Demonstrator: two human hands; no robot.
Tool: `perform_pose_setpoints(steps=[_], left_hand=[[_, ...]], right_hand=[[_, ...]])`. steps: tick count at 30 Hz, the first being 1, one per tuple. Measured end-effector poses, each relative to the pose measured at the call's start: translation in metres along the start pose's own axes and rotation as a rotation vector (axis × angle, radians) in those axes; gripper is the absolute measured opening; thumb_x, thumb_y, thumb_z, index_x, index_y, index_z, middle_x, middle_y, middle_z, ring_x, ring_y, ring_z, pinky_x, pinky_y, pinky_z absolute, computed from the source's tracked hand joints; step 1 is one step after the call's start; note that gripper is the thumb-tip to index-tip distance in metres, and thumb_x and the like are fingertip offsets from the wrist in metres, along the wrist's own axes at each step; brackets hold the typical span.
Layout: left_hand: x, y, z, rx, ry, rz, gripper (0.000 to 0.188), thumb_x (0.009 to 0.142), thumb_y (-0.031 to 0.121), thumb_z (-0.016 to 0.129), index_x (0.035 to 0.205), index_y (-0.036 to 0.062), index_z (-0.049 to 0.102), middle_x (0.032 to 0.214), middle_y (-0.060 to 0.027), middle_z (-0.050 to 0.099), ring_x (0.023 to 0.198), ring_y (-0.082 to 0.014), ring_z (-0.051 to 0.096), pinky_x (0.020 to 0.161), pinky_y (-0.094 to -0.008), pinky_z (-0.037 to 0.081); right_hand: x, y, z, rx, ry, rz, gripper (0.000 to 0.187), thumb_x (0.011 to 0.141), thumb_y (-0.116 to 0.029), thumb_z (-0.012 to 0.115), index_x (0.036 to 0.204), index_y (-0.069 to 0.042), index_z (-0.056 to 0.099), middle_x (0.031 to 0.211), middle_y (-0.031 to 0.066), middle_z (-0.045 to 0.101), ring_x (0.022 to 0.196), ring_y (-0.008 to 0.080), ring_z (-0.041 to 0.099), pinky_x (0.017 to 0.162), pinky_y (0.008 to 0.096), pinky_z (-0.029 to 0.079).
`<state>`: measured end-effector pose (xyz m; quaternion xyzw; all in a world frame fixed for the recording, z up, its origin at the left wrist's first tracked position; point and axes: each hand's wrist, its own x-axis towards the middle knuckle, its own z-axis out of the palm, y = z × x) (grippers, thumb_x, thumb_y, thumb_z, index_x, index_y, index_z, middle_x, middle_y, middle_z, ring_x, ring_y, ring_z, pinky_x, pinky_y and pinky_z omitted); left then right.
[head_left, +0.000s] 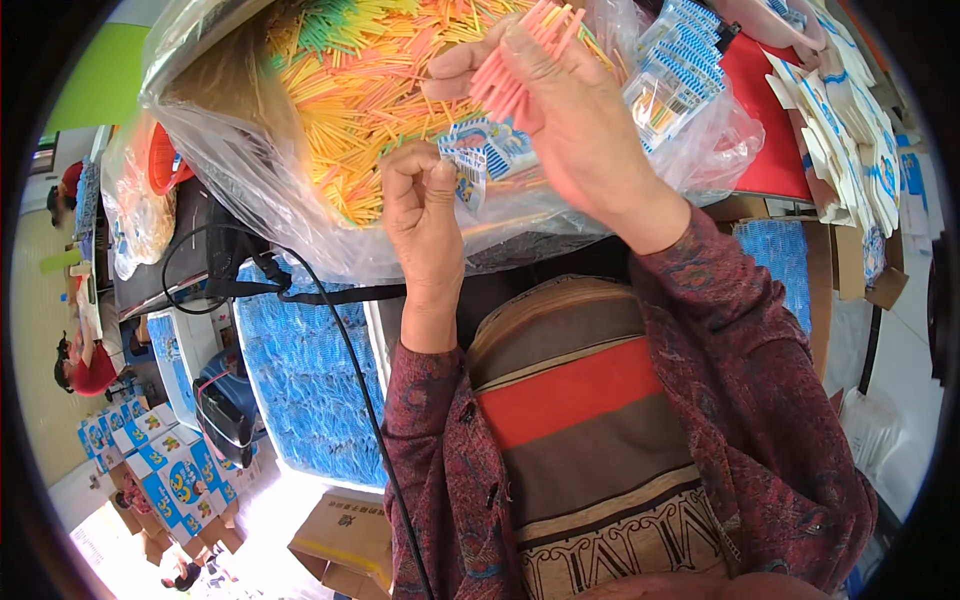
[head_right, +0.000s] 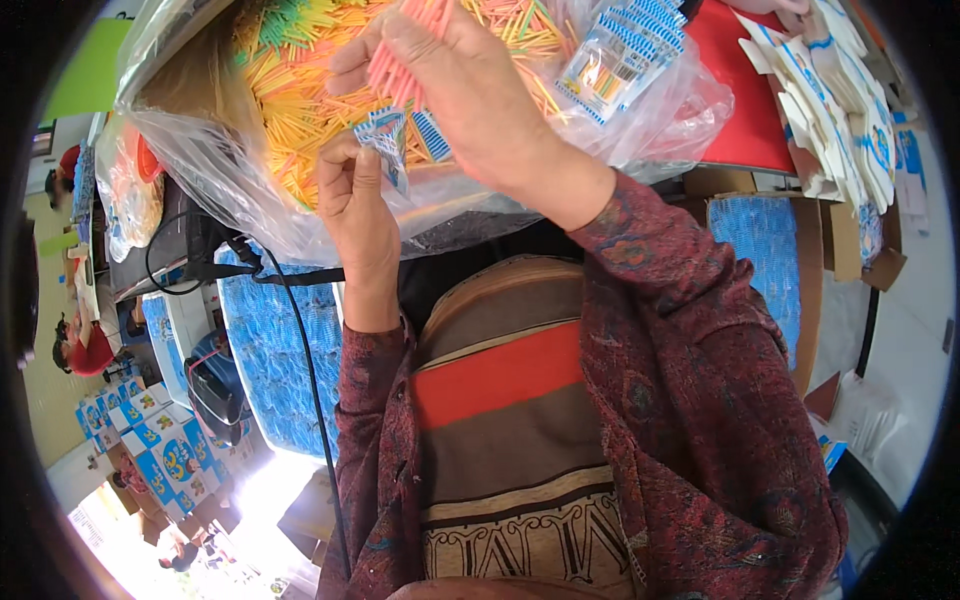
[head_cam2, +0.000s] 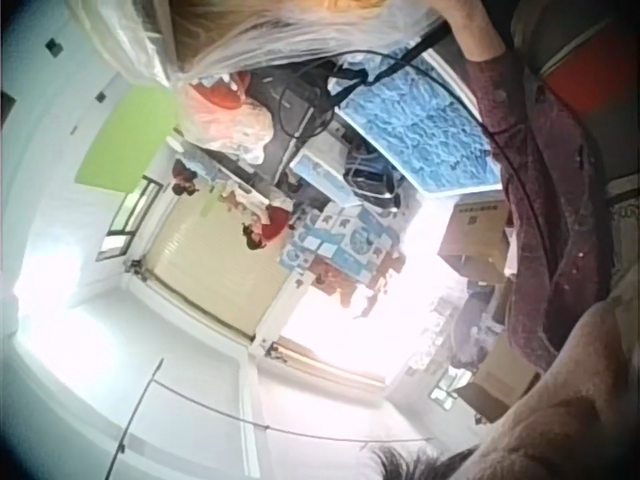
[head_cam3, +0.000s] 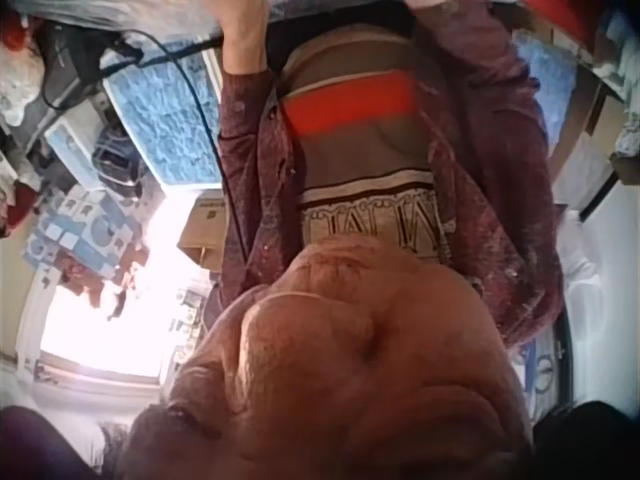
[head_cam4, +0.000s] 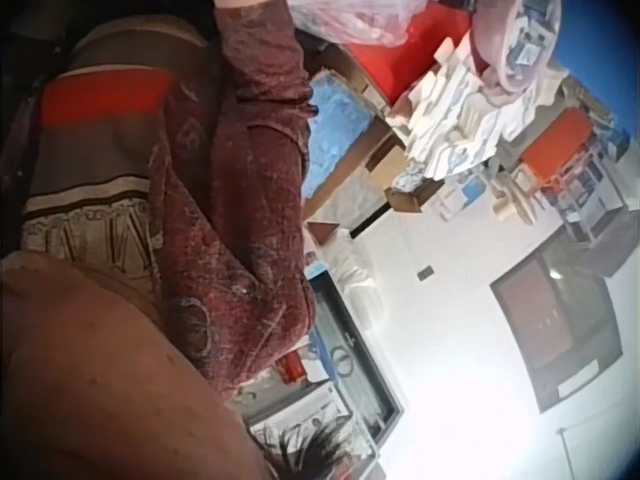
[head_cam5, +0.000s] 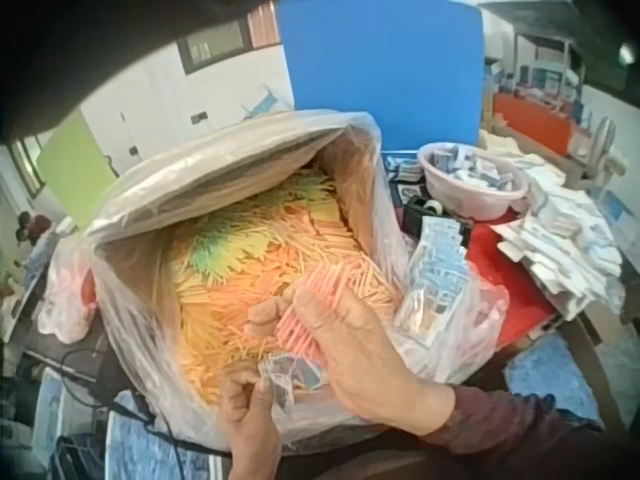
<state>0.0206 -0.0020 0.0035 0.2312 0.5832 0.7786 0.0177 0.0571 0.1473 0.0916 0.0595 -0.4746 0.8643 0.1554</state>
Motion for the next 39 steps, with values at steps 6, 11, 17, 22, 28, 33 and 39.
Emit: perform_pose_setpoints(steps=[6,11,17,22,28,33,39], left_hand=[[-0.004,0.006,0.008,-0.074,0.004,-0.039,0.006,0.095,0.004,0.058,0.095,0.0065,0.052,0.099,0.0004,0.048,0.087,-0.0073,0.045,0.079,-0.0208,0.04],[-0.007,0.012,0.01,-0.234,0.011,-0.103,0.005,0.096,0.004,0.057,0.095,0.0067,0.053,0.098,0.0014,0.049,0.084,-0.0066,0.046,0.078,-0.0207,0.04],[-0.005,0.013,0.01,-0.369,0.008,-0.125,0.004,0.096,0.005,0.057,0.097,0.0067,0.054,0.097,0.0019,0.053,0.082,-0.0056,0.046,0.075,-0.0213,0.039],[-0.002,0.014,0.014,-0.321,0.051,-0.121,0.004,0.096,0.006,0.058,0.097,0.0069,0.054,0.097,0.0011,0.054,0.078,-0.0057,0.047,0.07,-0.0214,0.039],[0.005,0.003,0.006,-0.212,0.061,-0.083,0.005,0.095,0.005,0.058,0.096,0.0067,0.054,0.097,-0.0003,0.055,0.073,-0.0078,0.049,0.068,-0.0221,0.043],[0.008,0.009,0.013,-0.048,0.043,0.01,0.008,0.094,0.004,0.06,0.1,0.0057,0.055,0.097,-0.0017,0.057,0.077,-0.0087,0.054,0.071,-0.0218,0.046],[0.009,0.03,0.023,-0.005,0.065,-0.184,0.016,0.092,0.003,0.063,0.107,0.002,0.058,0.092,-0.0014,0.061,0.083,-0.0076,0.058,0.073,-0.0207,0.048]], right_hand=[[-0.001,0.024,0.01,-0.259,-0.062,-0.33,0.028,0.105,-0.027,0.038,0.104,-0.003,0.054,0.108,0.0118,0.067,0.104,0.0167,0.062,0.094,0.0338,0.048],[-0.007,0.03,-0.003,-0.43,-0.138,-0.352,0.028,0.106,-0.027,0.037,0.107,-0.003,0.052,0.106,0.0111,0.067,0.108,0.0188,0.061,0.097,0.0343,0.046],[-0.009,0.028,-0.013,-0.375,-0.244,-0.207,0.026,0.105,-0.026,0.04,0.105,-0.003,0.053,0.119,0.0113,0.062,0.117,0.0208,0.056,0.097,0.034,0.044],[-0.003,0.025,-0.022,-0.642,-0.285,-0.013,0.029,0.102,-0.028,0.048,0.114,-0.003,0.055,0.12,0.0097,0.058,0.123,0.021,0.052,0.099,0.0346,0.044],[-0.007,0.025,-0.016,-0.646,-0.18,-0.082,0.041,0.097,-0.027,0.057,0.131,-0.005,0.051,0.116,0.0085,0.059,0.122,0.0176,0.052,0.095,0.0331,0.046],[-0.013,0.016,-0.016,-0.932,-0.086,0.069,0.046,0.092,-0.018,0.064,0.134,-0.005,0.051,0.11,0.0077,0.065,0.101,0.0126,0.06,0.086,0.0284,0.05],[-0.001,-0.002,-0.019,-0.525,-0.05,0.219,0.036,0.093,-0.01,0.06,0.125,0.001,0.053,0.108,0.0086,0.064,0.101,0.0115,0.06,0.087,0.025,0.048]])
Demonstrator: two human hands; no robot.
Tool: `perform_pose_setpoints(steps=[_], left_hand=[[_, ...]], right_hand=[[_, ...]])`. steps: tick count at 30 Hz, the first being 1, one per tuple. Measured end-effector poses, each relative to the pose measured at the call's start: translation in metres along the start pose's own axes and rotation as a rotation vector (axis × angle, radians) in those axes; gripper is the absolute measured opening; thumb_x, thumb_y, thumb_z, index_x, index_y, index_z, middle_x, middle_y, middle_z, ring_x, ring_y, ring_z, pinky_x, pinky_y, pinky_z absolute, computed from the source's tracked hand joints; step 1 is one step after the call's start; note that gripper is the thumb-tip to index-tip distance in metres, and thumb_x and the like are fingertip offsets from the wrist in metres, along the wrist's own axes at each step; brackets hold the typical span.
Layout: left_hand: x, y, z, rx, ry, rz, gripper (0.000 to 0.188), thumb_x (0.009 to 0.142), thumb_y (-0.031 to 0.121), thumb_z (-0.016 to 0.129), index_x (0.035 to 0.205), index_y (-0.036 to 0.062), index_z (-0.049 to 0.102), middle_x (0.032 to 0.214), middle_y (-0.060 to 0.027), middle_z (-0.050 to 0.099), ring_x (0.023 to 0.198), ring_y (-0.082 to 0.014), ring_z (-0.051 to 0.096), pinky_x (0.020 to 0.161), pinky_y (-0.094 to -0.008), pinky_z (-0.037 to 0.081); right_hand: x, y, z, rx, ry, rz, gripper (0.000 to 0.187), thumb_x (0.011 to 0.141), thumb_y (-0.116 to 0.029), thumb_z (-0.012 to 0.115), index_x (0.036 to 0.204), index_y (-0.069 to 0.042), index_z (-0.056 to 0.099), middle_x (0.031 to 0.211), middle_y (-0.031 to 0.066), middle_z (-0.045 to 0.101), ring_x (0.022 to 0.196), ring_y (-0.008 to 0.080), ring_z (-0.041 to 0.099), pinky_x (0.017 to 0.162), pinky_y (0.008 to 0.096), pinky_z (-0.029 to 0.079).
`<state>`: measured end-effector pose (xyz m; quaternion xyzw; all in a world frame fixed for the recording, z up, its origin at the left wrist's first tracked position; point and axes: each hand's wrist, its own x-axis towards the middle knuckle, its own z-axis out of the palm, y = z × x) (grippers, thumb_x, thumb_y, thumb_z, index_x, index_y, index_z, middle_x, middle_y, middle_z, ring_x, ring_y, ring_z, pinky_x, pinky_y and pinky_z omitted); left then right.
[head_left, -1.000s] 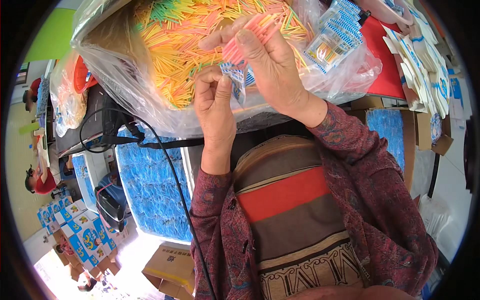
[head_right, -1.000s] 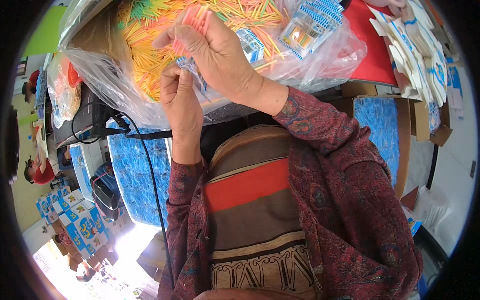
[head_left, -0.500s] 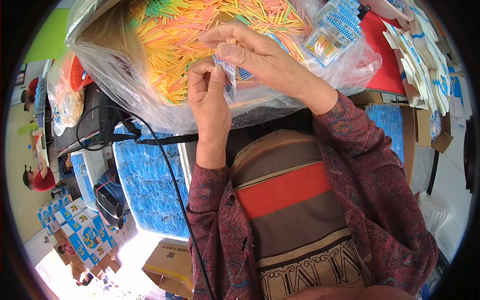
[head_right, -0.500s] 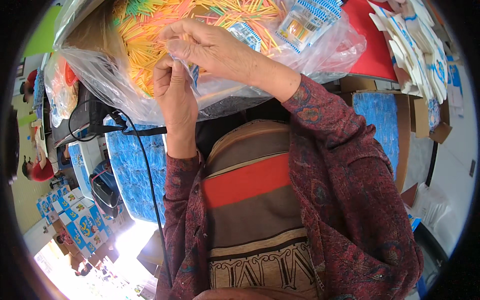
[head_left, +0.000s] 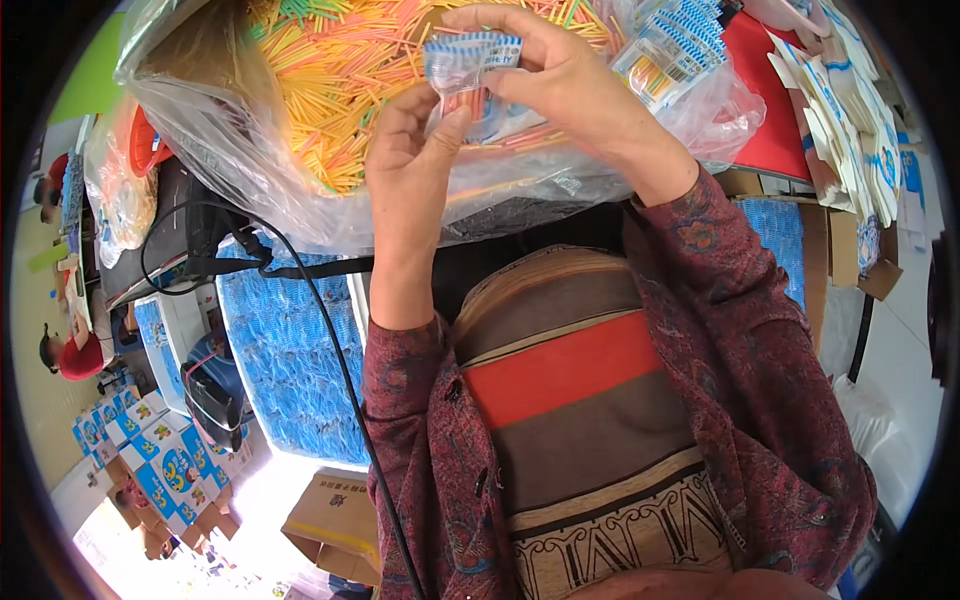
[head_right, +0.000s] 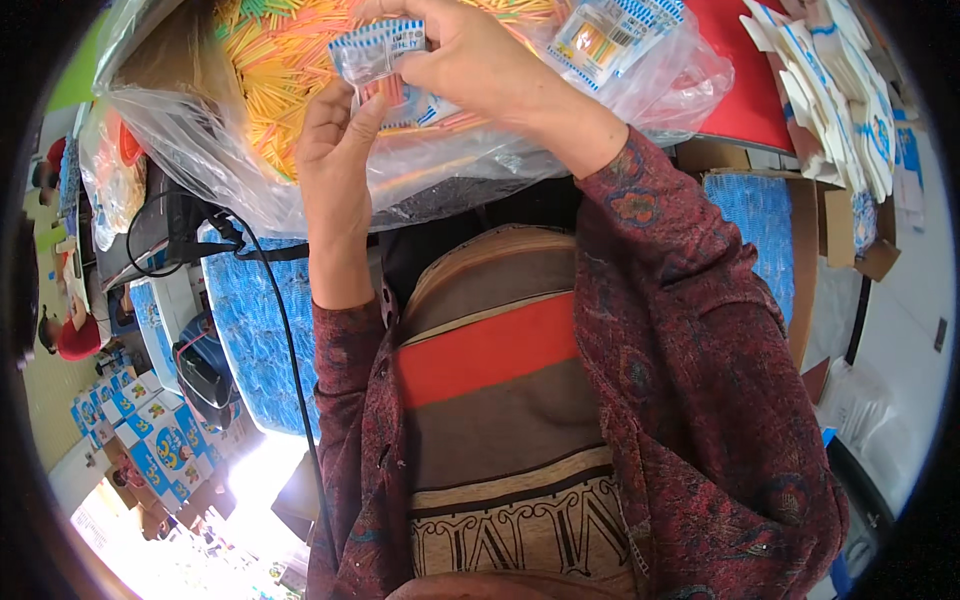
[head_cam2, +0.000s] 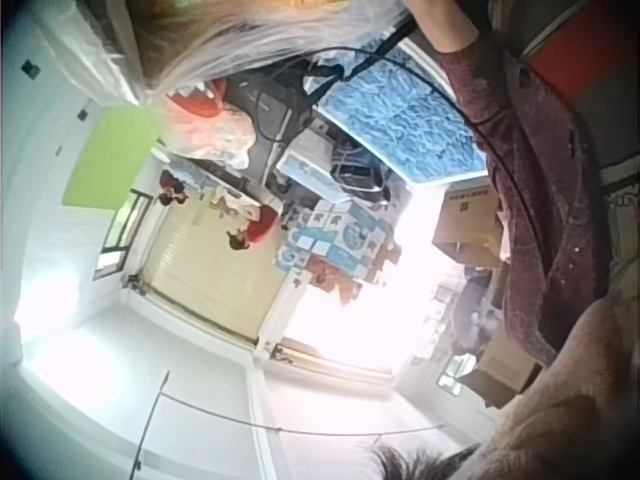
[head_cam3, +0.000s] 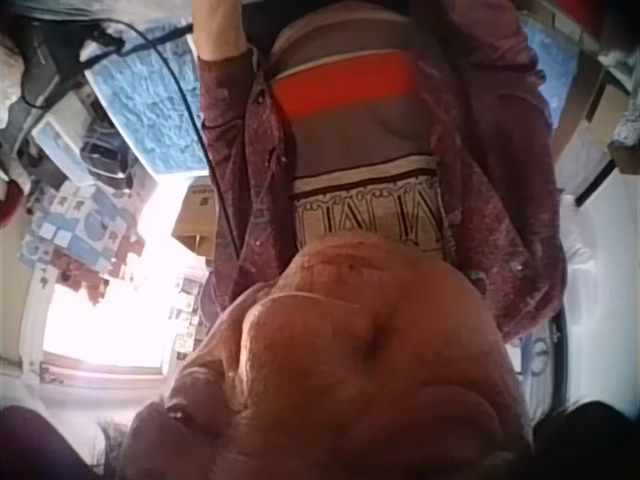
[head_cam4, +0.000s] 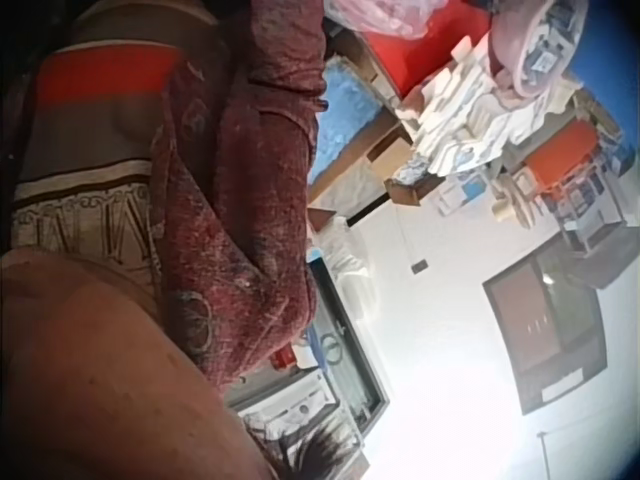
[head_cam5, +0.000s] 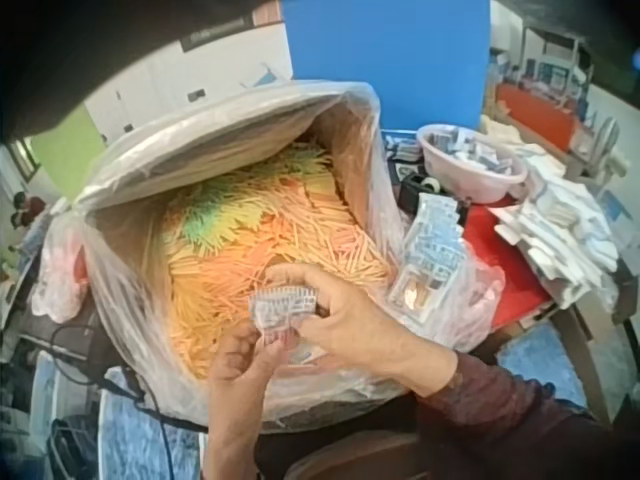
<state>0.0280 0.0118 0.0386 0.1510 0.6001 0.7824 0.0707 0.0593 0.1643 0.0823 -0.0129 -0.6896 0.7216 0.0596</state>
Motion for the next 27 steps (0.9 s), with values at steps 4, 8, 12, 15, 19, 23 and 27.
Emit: perform_pose_setpoints(steps=[4,8,12,15,19,23,27], left_hand=[[0.001,-0.008,-0.009,-0.052,-0.154,-0.115,0.02,0.09,0.002,0.065,0.109,-0.0005,0.059,0.09,-0.0015,0.065,0.083,-0.0067,0.06,0.074,-0.0204,0.048],[-0.002,-0.015,-0.007,-0.026,-0.19,-0.098,0.019,0.09,0.002,0.066,0.108,-0.0013,0.06,0.091,-0.0023,0.067,0.08,-0.0061,0.06,0.074,-0.0204,0.048],[-0.005,-0.018,-0.004,0.055,-0.205,-0.061,0.016,0.091,0.003,0.065,0.106,-0.0014,0.061,0.091,-0.0034,0.067,0.08,-0.0065,0.06,0.074,-0.0212,0.048],[-0.007,-0.014,0.007,0.081,-0.239,-0.07,0.015,0.092,0.004,0.064,0.105,-0.0017,0.062,0.09,-0.003,0.067,0.082,-0.0074,0.06,0.073,-0.0224,0.049],[-0.005,-0.01,0.014,0.094,-0.116,-0.053,0.011,0.092,0.005,0.064,0.101,-0.0006,0.065,0.09,-0.0025,0.067,0.089,-0.0084,0.06,0.075,-0.0236,0.048],[0.005,-0.027,-0.003,0.513,-0.159,0.165,0.011,0.088,0.006,0.065,0.098,0.0008,0.067,0.093,-0.0042,0.067,0.091,-0.0159,0.062,0.077,-0.0304,0.048],[0.018,-0.042,0.003,0.918,-0.264,0.485,0.013,0.083,0.011,0.069,0.094,0.0038,0.069,0.094,-0.0063,0.067,0.09,-0.0236,0.062,0.08,-0.0354,0.046]], right_hand=[[0.0,0.011,-0.007,0.04,0.019,-0.181,0.033,0.089,-0.004,0.062,0.122,0.0,0.058,0.106,0.0076,0.065,0.101,0.0102,0.059,0.084,0.024,0.048],[-0.001,0.013,-0.02,-0.291,-0.02,-0.115,0.026,0.089,-0.005,0.063,0.115,-0.002,0.063,0.103,0.0054,0.067,0.103,0.0086,0.057,0.079,0.0227,0.048],[-0.011,0.026,-0.028,-0.512,-0.009,-0.124,0.037,0.087,-0.014,0.069,0.121,-0.002,0.061,0.096,0.0041,0.069,0.079,0.0073,0.061,0.075,0.0239,0.052],[-0.021,0.034,-0.04,-0.527,0.0,-0.174,0.028,0.086,-0.014,0.071,0.11,-0.001,0.067,0.096,0.0018,0.069,0.082,0.0047,0.061,0.073,0.0234,0.051],[-0.038,0.009,-0.082,-0.453,0.177,-0.017,0.026,0.086,-0.016,0.071,0.107,-0.001,0.067,0.095,0.0039,0.07,0.087,0.0061,0.063,0.077,0.0244,0.05],[-0.047,-0.014,-0.115,-0.542,0.21,0.074,0.028,0.083,-0.011,0.071,0.109,-0.004,0.067,0.099,0.0079,0.068,0.107,0.0139,0.058,0.086,0.0271,0.047],[-0.051,0.015,-0.124,-1.355,0.387,-0.102,0.04,0.075,-0.016,0.075,0.113,-0.005,0.066,0.101,0.0106,0.067,0.111,0.0234,0.058,0.099,0.0402,0.039]])
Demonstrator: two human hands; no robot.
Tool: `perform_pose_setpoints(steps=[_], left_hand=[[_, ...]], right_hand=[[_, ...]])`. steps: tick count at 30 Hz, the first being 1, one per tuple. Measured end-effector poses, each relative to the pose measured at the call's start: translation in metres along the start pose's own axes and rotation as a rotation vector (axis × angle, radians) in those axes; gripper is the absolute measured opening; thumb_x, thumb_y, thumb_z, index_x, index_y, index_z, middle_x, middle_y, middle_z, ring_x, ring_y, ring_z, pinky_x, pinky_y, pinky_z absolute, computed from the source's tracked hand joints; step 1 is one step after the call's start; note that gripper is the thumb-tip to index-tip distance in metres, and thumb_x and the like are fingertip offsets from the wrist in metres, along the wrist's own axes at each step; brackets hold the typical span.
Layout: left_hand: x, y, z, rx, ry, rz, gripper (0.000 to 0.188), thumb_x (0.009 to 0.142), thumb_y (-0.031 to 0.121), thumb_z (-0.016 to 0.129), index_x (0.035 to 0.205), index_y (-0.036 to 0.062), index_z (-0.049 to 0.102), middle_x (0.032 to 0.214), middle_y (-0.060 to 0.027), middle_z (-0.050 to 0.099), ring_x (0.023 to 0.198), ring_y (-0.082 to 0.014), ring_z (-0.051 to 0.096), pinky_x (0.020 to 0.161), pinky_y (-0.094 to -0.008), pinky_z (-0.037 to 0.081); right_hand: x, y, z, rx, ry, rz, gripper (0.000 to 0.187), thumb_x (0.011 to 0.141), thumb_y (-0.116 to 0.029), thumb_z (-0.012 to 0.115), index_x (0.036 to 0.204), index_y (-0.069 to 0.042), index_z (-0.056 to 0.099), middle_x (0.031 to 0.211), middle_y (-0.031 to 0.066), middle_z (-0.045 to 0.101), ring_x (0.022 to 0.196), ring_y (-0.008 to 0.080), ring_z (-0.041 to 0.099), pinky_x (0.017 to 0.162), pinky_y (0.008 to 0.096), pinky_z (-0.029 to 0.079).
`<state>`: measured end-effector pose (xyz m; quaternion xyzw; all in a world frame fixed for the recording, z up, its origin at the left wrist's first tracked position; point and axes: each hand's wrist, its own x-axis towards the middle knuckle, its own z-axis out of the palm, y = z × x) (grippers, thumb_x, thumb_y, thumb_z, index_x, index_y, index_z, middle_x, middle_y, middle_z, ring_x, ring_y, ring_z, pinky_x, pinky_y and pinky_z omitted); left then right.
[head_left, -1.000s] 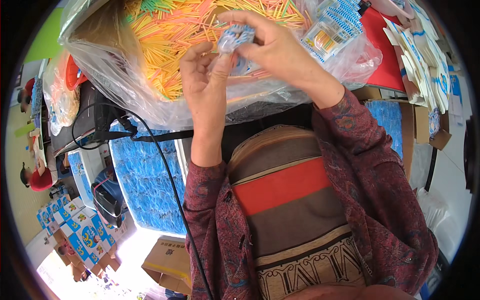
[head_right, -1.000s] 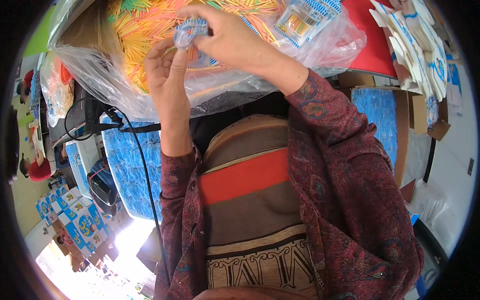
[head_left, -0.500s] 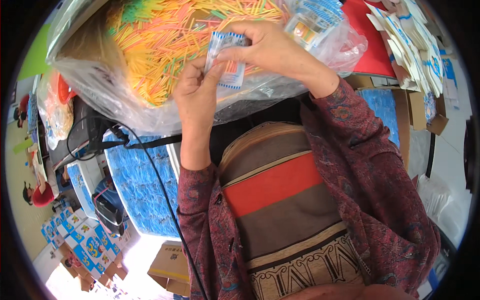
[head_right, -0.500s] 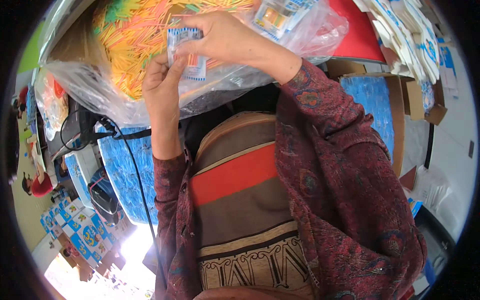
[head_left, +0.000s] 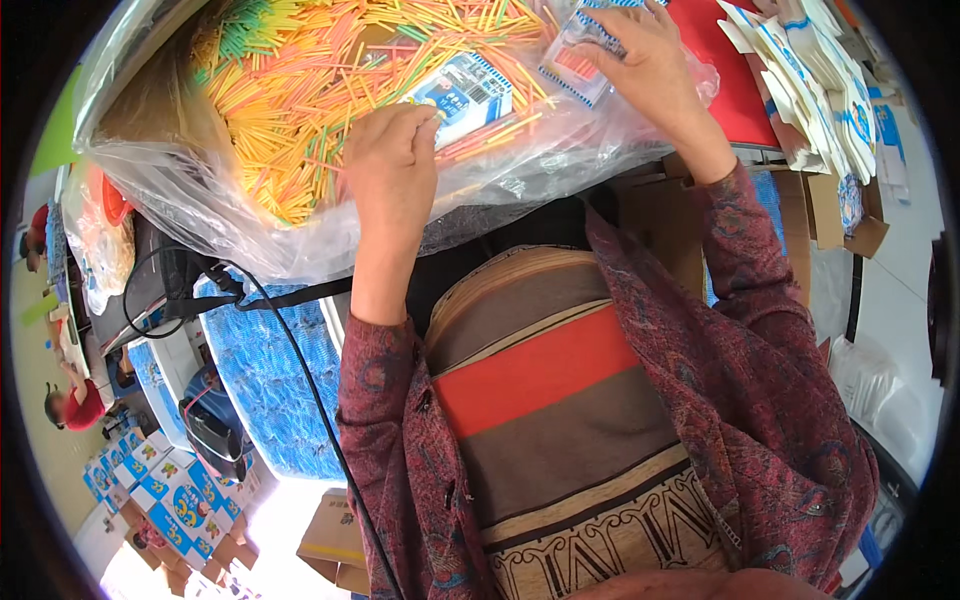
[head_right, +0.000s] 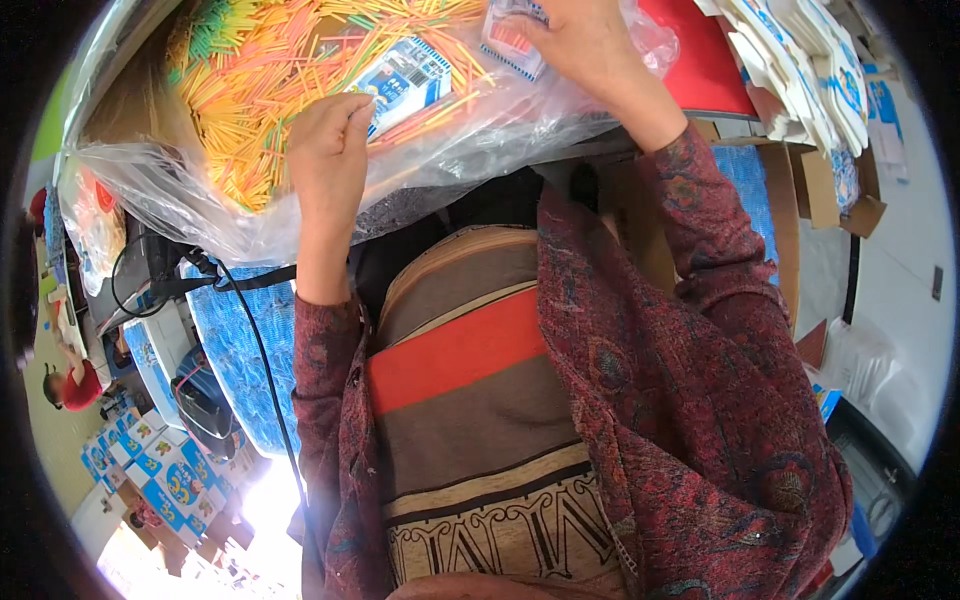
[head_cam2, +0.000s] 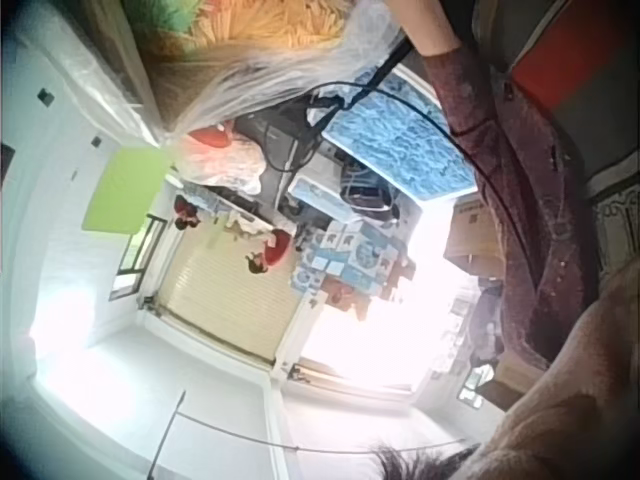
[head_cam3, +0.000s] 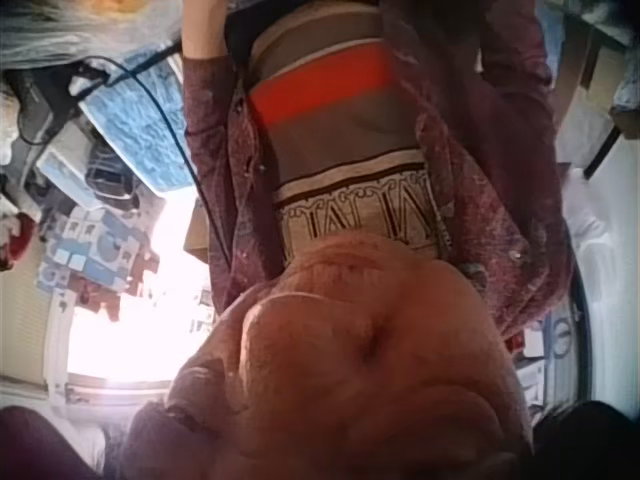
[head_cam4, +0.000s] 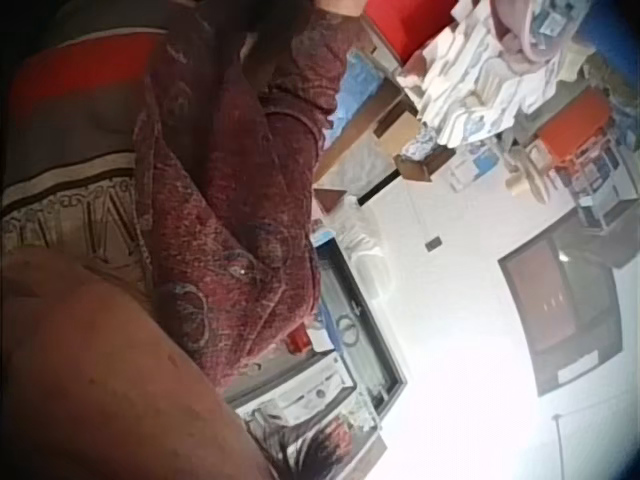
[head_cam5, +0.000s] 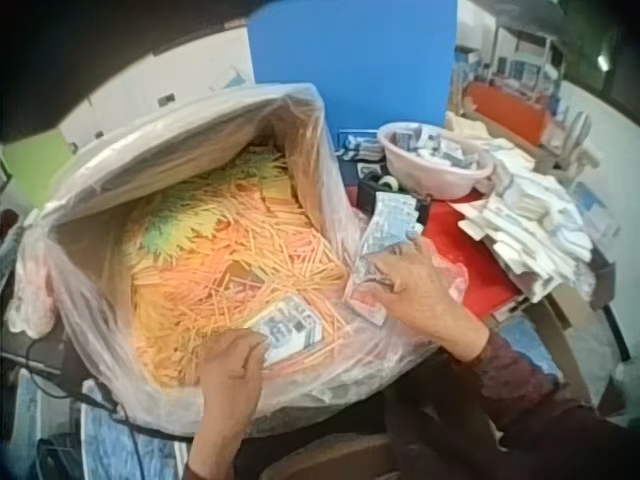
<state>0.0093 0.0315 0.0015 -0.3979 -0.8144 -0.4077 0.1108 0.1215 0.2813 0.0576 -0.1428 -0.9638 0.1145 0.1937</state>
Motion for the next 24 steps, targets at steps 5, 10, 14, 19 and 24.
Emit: perform_pose_setpoints(steps=[5,10,14,19,24], left_hand=[[0.012,-0.007,0.021,0.224,0.03,0.118,0.022,0.077,0.022,0.073,0.095,0.0083,0.07,0.096,-0.005,0.065,0.094,-0.0279,0.058,0.085,-0.0411,0.041],[0.019,-0.01,0.029,0.312,-0.015,0.075,0.025,0.075,0.027,0.075,0.095,0.0115,0.07,0.099,-0.0031,0.063,0.098,-0.0272,0.055,0.089,-0.0437,0.036],[0.02,-0.014,0.031,0.335,-0.022,0.041,0.022,0.076,0.026,0.074,0.092,0.0123,0.07,0.099,-0.0028,0.062,0.097,-0.0274,0.054,0.089,-0.0441,0.036],[0.021,-0.017,0.034,0.391,-0.033,0.018,0.014,0.078,0.022,0.072,0.088,0.0131,0.068,0.097,-0.0023,0.062,0.095,-0.0273,0.054,0.087,-0.0432,0.036],[0.024,-0.021,0.027,0.231,0.051,0.037,0.01,0.079,0.02,0.072,0.085,0.0136,0.067,0.101,-0.0026,0.063,0.098,-0.0271,0.055,0.089,-0.043,0.035]], right_hand=[[-0.005,0.003,0.026,-0.022,0.191,-0.105,0.051,0.071,-0.018,0.076,0.119,-0.006,0.061,0.115,0.0146,0.061,0.118,0.0342,0.051,0.107,0.0536,0.026],[-0.006,-0.007,0.024,0.017,0.331,-0.061,0.054,0.072,-0.015,0.074,0.123,-0.006,0.058,0.129,0.0161,0.054,0.125,0.0365,0.046,0.109,0.0553,0.024],[-0.004,-0.011,0.01,0.003,0.352,-0.124,0.05,0.074,-0.014,0.073,0.121,-0.005,0.059,0.132,0.0158,0.052,0.129,0.0366,0.043,0.109,0.0546,0.024],[-0.003,-0.032,0.002,0.05,0.337,-0.273,0.037,0.076,-0.011,0.071,0.113,-0.007,0.064,0.123,0.0146,0.06,0.121,0.0341,0.051,0.104,0.0495,0.033],[0.01,-0.034,0.02,0.222,0.418,-0.487,0.028,0.086,-0.019,0.072,0.107,-0.001,0.067,0.09,0.007,0.069,0.083,0.0104,0.065,0.074,0.0266,0.05]])
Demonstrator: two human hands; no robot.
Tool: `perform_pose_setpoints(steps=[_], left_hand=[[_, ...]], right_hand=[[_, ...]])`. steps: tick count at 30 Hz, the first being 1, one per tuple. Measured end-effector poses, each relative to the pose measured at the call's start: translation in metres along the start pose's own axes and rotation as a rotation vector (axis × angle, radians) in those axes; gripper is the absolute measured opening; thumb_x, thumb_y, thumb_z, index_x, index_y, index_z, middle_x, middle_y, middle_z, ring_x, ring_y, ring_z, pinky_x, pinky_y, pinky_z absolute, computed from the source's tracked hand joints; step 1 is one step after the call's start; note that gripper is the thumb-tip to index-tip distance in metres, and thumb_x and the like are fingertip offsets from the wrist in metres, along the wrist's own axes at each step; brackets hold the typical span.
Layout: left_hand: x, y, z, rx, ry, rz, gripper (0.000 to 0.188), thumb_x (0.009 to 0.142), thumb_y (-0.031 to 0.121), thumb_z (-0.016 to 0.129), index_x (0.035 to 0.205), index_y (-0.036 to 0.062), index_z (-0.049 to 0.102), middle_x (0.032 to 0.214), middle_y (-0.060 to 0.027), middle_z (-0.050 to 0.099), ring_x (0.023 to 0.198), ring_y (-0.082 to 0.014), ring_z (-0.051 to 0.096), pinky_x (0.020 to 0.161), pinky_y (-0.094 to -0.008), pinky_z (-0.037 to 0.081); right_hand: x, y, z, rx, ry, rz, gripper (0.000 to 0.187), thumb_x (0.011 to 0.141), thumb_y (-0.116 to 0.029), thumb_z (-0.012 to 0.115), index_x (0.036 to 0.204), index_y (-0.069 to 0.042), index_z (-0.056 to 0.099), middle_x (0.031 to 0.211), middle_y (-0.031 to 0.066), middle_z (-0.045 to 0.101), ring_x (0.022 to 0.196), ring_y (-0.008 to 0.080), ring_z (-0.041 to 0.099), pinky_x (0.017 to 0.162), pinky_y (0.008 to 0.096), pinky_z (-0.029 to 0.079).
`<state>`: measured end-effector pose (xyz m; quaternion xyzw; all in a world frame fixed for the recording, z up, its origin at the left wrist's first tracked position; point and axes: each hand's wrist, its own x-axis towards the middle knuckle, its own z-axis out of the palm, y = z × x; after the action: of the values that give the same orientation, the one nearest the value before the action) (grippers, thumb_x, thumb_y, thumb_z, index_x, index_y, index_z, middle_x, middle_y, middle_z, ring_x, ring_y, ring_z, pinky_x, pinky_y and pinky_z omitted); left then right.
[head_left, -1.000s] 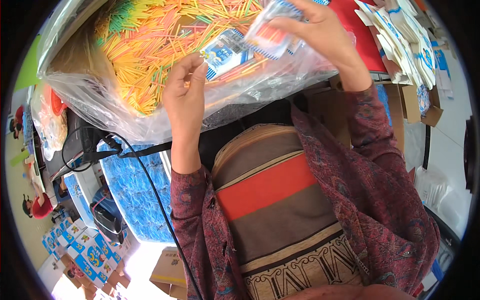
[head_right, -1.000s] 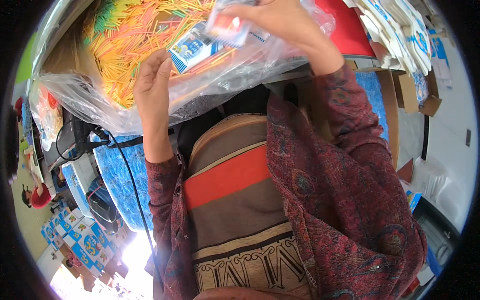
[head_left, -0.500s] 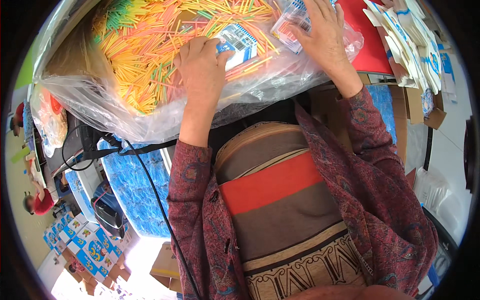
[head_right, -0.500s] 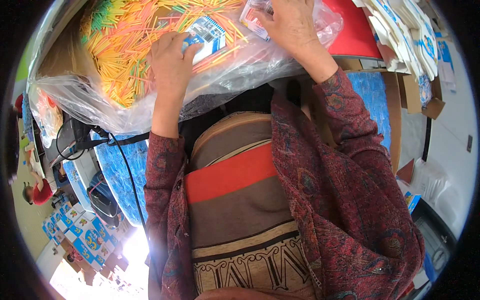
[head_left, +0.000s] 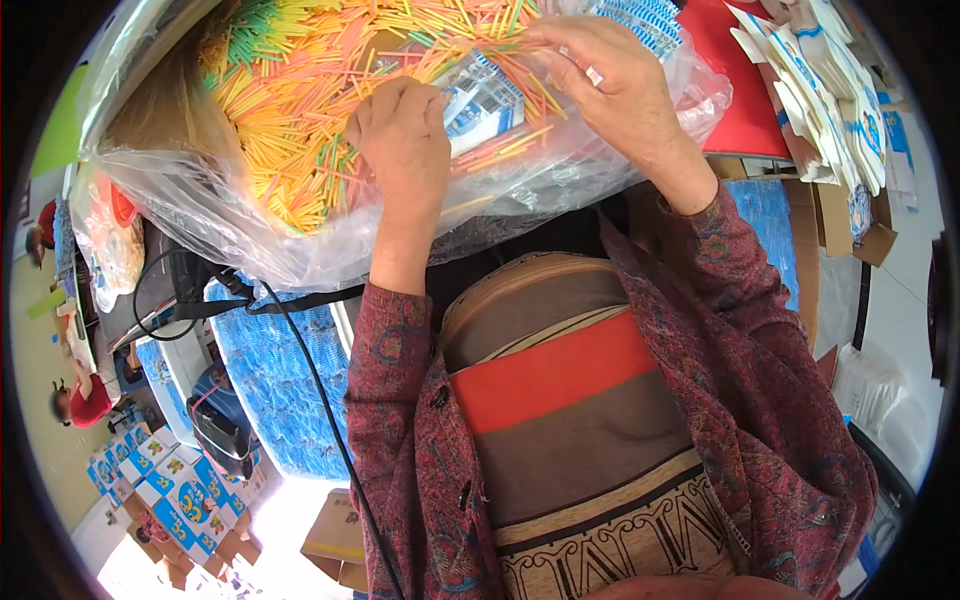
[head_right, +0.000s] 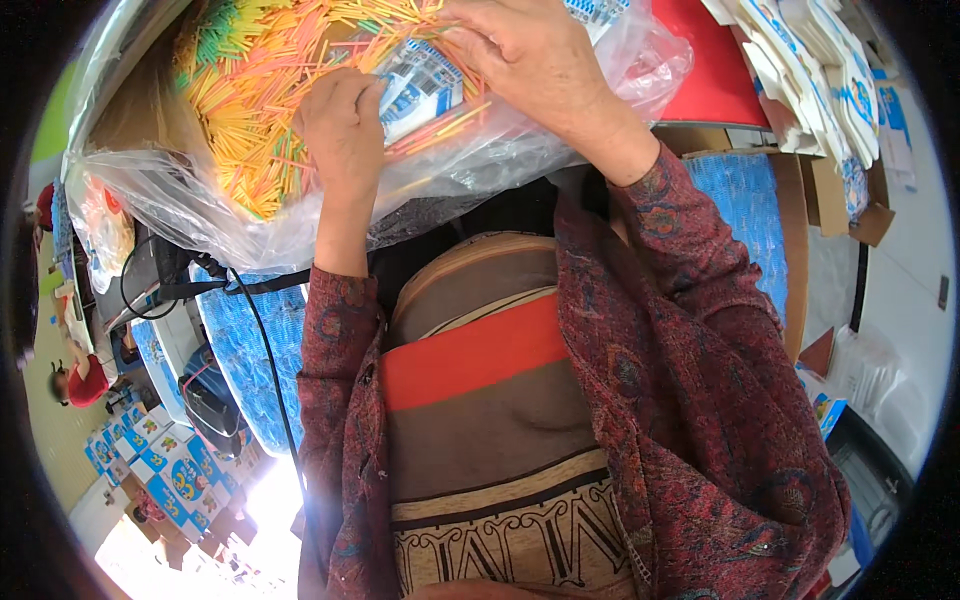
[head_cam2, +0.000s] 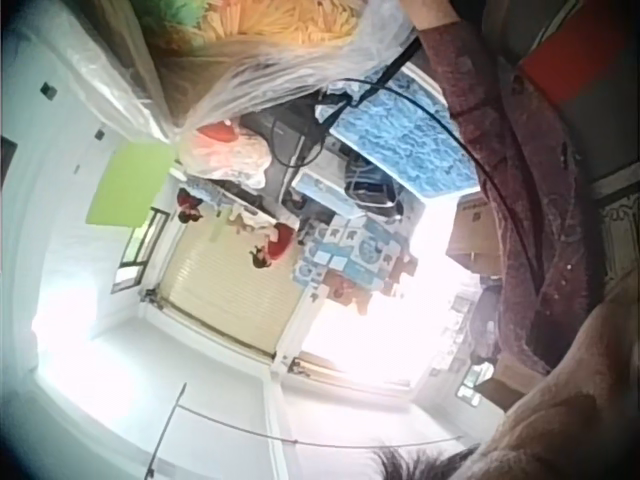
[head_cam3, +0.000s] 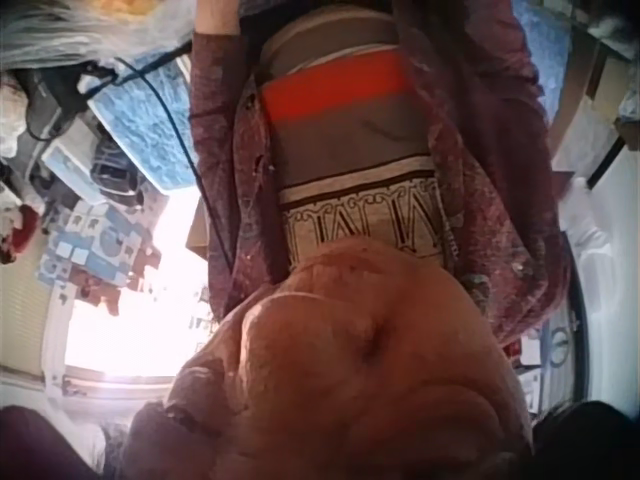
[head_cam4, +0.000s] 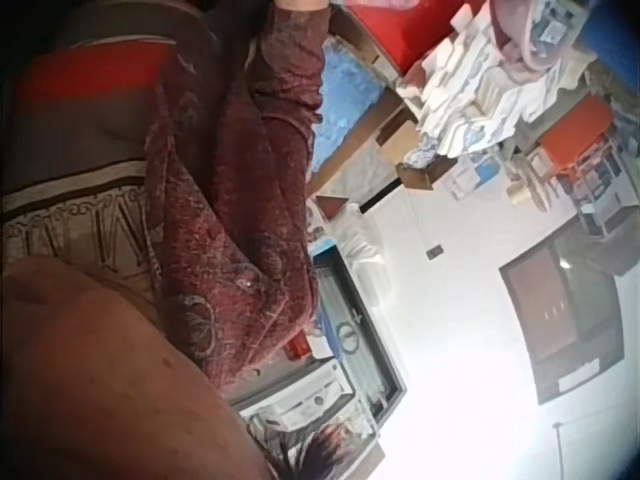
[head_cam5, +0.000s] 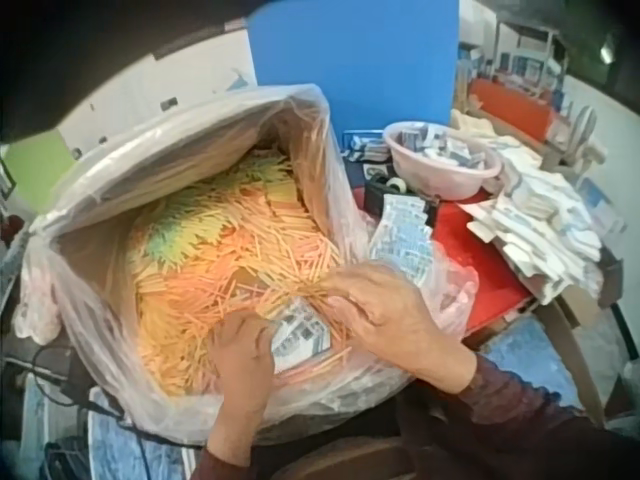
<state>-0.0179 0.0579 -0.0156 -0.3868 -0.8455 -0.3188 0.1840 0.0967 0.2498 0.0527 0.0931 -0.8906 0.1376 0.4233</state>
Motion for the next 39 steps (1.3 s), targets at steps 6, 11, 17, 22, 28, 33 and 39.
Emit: perform_pose_setpoints(steps=[6,11,17,22,28,33,39], left_hand=[[0.0,0.009,-0.025,-0.013,0.27,0.09,0.01,0.077,0.014,0.073,0.085,0.0136,0.067,0.111,-0.0066,0.061,0.102,-0.0285,0.055,0.09,-0.0425,0.037],[-0.01,0.023,-0.038,-0.123,0.274,0.121,0.015,0.077,0.008,0.074,0.09,0.0131,0.068,0.112,-0.0103,0.06,0.103,-0.0316,0.055,0.088,-0.0414,0.042],[-0.029,0.039,-0.06,-0.693,0.227,-0.217,0.024,0.08,0.003,0.073,0.102,0.007,0.064,0.109,-0.0078,0.061,0.098,-0.0229,0.059,0.082,-0.034,0.049],[-0.038,0.035,-0.067,-1.291,0.057,-0.589,0.026,0.085,0.0,0.069,0.109,0.0009,0.06,0.104,-0.0041,0.061,0.091,-0.012,0.059,0.078,-0.0266,0.05],[-0.049,0.024,-0.07,-1.096,0.032,-0.545,0.021,0.088,0.001,0.067,0.108,0.001,0.061,0.102,-0.0039,0.062,0.085,-0.009,0.058,0.076,-0.0245,0.049],[-0.052,0.016,-0.076,-1.163,-0.031,-0.581,0.011,0.09,0.005,0.066,0.1,0.0008,0.063,0.094,-0.0018,0.063,0.083,-0.008,0.057,0.075,-0.0231,0.047],[-0.059,0.005,-0.102,-1.111,-0.031,-0.584,0.005,0.089,0.005,0.066,0.089,0.001,0.063,0.083,-0.0012,0.064,0.083,-0.0101,0.058,0.072,-0.0234,0.046]], right_hand=[[0.025,-0.021,0.0,-0.089,0.004,0.03,0.023,0.085,-0.014,0.069,0.105,-0.003,0.067,0.094,0.0108,0.067,0.086,0.019,0.063,0.077,0.0322,0.047],[0.021,-0.048,0.004,0.234,-0.433,0.65,0.017,0.089,-0.014,0.068,0.102,-0.002,0.068,0.091,0.0068,0.067,0.081,0.0091,0.061,0.071,0.0254,0.047],[0.0,-0.042,0.013,0.712,-0.375,0.692,0.018,0.09,-0.016,0.068,0.101,-0.001,0.068,0.09,0.0001,0.066,0.079,0.0059,0.058,0.071,0.0225,0.046],[0.0,-0.06,0.02,1.005,-0.288,0.774,0.02,0.091,-0.017,0.069,0.101,0.0,0.068,0.082,-0.0045,0.065,0.071,0.0049,0.057,0.065,0.0212,0.047],[0.002,-0.068,0.027,0.794,-0.524,0.82,0.02,0.091,-0.018,0.068,0.1,0.0,0.068,0.081,-0.0042,0.065,0.07,0.0045,0.055,0.062,0.0218,0.046],[0.005,-0.074,0.034,0.577,-0.508,0.528,0.018,0.092,-0.017,0.067,0.097,-0.001,0.069,0.077,-0.0009,0.064,0.067,0.0062,0.053,0.06,0.0234,0.045],[0.061,-0.064,0.023,0.804,-0.69,0.489,0.015,0.092,-0.018,0.064,0.093,-0.003,0.068,0.076,0.0066,0.062,0.067,0.011,0.056,0.062,0.0269,0.046]])
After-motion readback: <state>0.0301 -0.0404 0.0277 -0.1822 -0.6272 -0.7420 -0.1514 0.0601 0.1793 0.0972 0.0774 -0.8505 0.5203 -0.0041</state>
